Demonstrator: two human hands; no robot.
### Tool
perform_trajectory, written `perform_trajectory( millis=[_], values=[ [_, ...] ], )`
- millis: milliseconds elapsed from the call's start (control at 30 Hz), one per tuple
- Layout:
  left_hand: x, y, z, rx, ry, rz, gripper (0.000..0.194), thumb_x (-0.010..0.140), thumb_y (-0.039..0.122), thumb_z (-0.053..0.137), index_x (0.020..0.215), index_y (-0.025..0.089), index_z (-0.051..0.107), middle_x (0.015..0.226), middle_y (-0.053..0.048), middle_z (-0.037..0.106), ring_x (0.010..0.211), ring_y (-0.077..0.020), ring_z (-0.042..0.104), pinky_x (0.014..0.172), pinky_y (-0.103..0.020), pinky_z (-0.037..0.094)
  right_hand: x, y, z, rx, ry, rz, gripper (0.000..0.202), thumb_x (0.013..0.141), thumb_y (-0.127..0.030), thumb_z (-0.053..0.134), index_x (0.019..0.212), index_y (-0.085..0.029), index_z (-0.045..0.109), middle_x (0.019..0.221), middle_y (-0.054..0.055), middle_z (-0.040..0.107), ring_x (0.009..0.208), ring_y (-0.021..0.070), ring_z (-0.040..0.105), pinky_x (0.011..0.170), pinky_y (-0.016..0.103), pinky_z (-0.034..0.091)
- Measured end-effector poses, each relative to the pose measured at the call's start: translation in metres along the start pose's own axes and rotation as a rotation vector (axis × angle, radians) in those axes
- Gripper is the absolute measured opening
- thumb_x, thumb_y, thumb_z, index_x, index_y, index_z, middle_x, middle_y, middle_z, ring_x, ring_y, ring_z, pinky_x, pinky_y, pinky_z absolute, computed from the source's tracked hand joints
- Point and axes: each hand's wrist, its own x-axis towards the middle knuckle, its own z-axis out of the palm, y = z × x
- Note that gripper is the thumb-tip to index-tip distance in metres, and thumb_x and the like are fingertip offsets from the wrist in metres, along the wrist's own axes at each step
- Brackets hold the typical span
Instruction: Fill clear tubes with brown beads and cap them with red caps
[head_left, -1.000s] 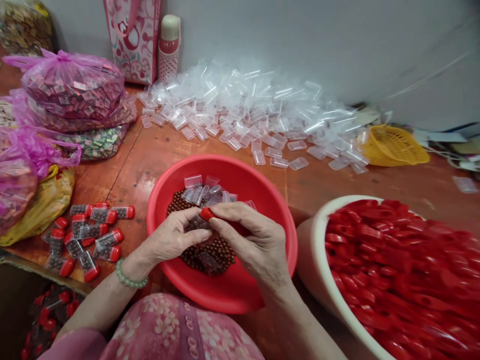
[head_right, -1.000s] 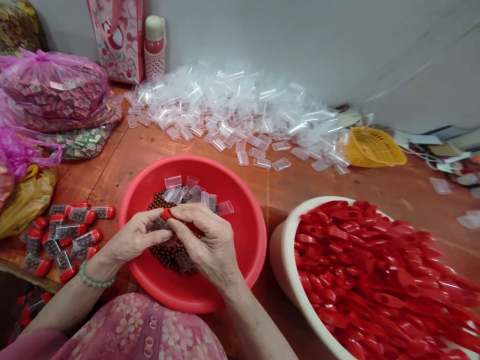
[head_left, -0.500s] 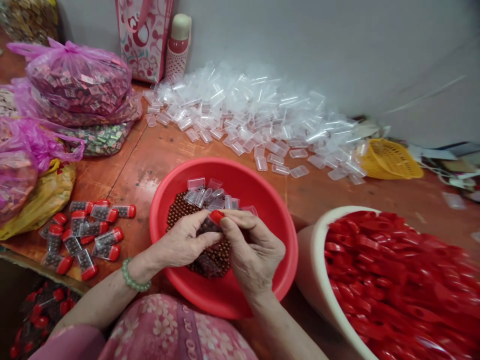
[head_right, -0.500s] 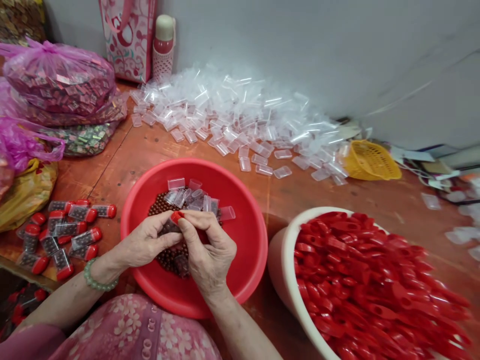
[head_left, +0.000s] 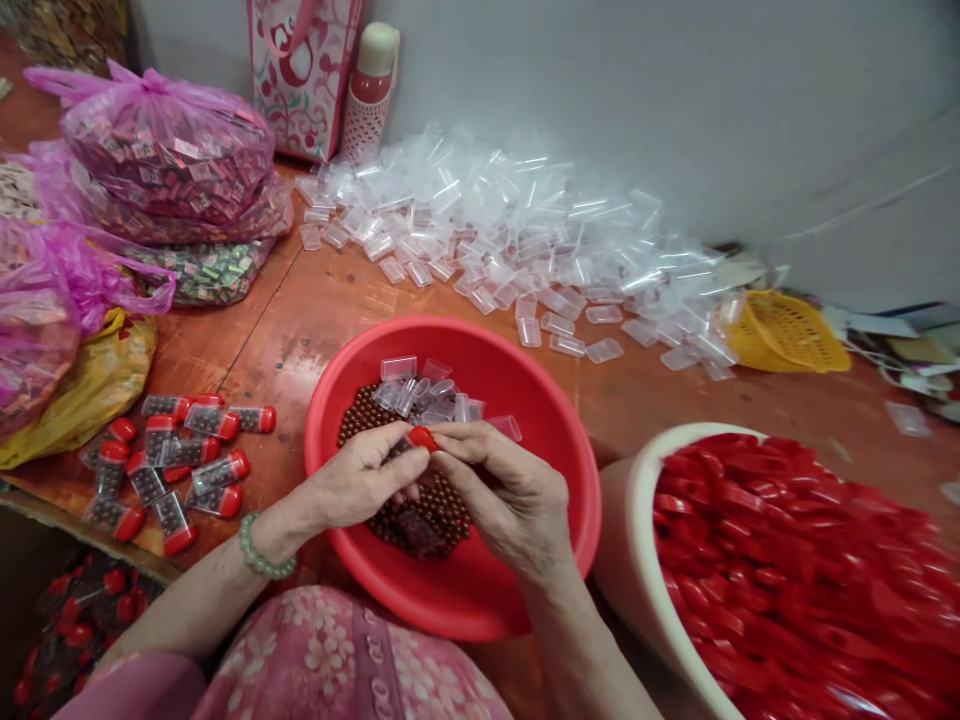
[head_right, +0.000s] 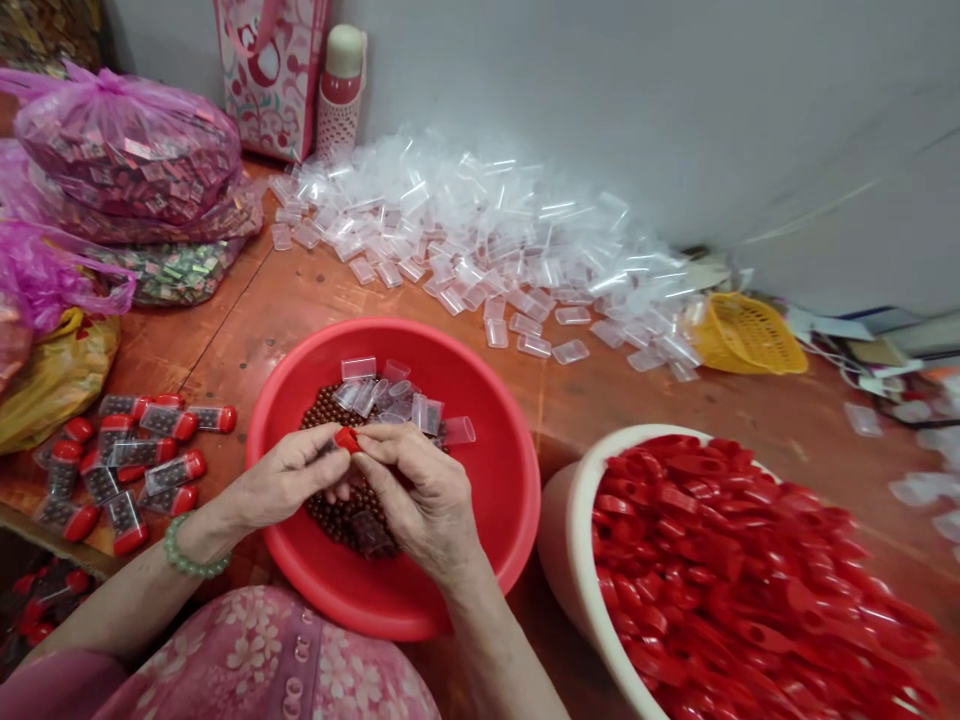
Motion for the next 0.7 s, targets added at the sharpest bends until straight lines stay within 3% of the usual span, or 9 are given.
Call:
perform_trajectory(
  millis=[100,200,267,433,500,600,700],
  values=[
    [0.001,0.0,-0.002,-0.055,0.022,-0.018,0.052,0.086,0.065,0.05,0.092,0.014,0.057,0.071,0.001,0.055,0.06,-0.0085,0.053,0.057,-0.02,0.042,0.001,-0.001,-0.004,-0.014,-0.046,-0.025,0.021,0.085,-0.008,0.064,0.098,-0.022,0.072,0.102,0.006,0.07,0.091,0.0134,0.069,0.079,0.026,0.057],
    [0.002,0.001,-0.004,-0.112,0.083,-0.022,0.051,0.086,0.062,0.054,0.102,0.014,0.06,0.072,0.001,0.058,0.058,-0.0075,0.053,0.055,-0.019,0.042,0.001,-0.001,-0.01,-0.005,-0.111,0.013,0.035,0.083,-0.011,0.067,0.114,-0.027,0.071,0.11,0.007,0.067,0.101,0.0147,0.066,0.087,0.028,0.056],
    [0.003,0.002,-0.004,-0.124,0.085,-0.028,0.05,0.086,0.061,0.055,0.103,0.014,0.061,0.074,0.0,0.061,0.059,-0.0075,0.054,0.056,-0.019,0.042,0.001,0.001,-0.015,0.075,-0.121,0.091,0.035,0.082,-0.013,0.068,0.114,-0.029,0.071,0.106,0.005,0.067,0.099,0.0141,0.066,0.087,0.028,0.056],
    [0.003,0.003,-0.005,-0.12,0.029,-0.047,0.052,0.086,0.062,0.055,0.106,0.014,0.061,0.08,-0.003,0.063,0.063,-0.0083,0.057,0.06,-0.02,0.045,0.003,0.007,-0.017,0.479,0.079,0.449,0.035,0.07,-0.022,0.081,0.103,-0.027,0.069,0.083,-0.001,0.072,0.064,0.0102,0.066,0.054,0.019,0.055],
    [0.003,0.003,-0.004,-0.103,0.016,-0.046,0.052,0.087,0.061,0.054,0.107,0.014,0.061,0.08,-0.002,0.062,0.064,-0.0087,0.057,0.061,-0.021,0.045,0.003,0.007,-0.011,0.581,0.163,0.516,0.032,0.068,-0.026,0.083,0.095,-0.025,0.066,0.078,-0.002,0.074,0.049,0.0094,0.061,0.043,0.019,0.051],
    [0.003,0.002,-0.002,-0.077,-0.007,-0.039,0.049,0.087,0.061,0.054,0.101,0.015,0.06,0.077,-0.001,0.059,0.065,-0.0093,0.055,0.062,-0.022,0.044,0.002,0.003,-0.001,0.404,0.256,0.445,0.018,0.073,-0.027,0.079,0.086,-0.022,0.067,0.076,0.0,0.076,0.05,0.0114,0.064,0.046,0.022,0.054],
    [0.003,-0.001,-0.001,-0.089,0.0,-0.016,0.046,0.087,0.061,0.055,0.092,0.015,0.058,0.076,0.001,0.055,0.067,-0.0099,0.051,0.063,-0.023,0.042,0.0,-0.001,0.006,0.049,0.213,0.171,0.014,0.079,-0.022,0.075,0.093,-0.022,0.072,0.086,0.003,0.077,0.072,0.0159,0.072,0.068,0.028,0.06]
  ],
)
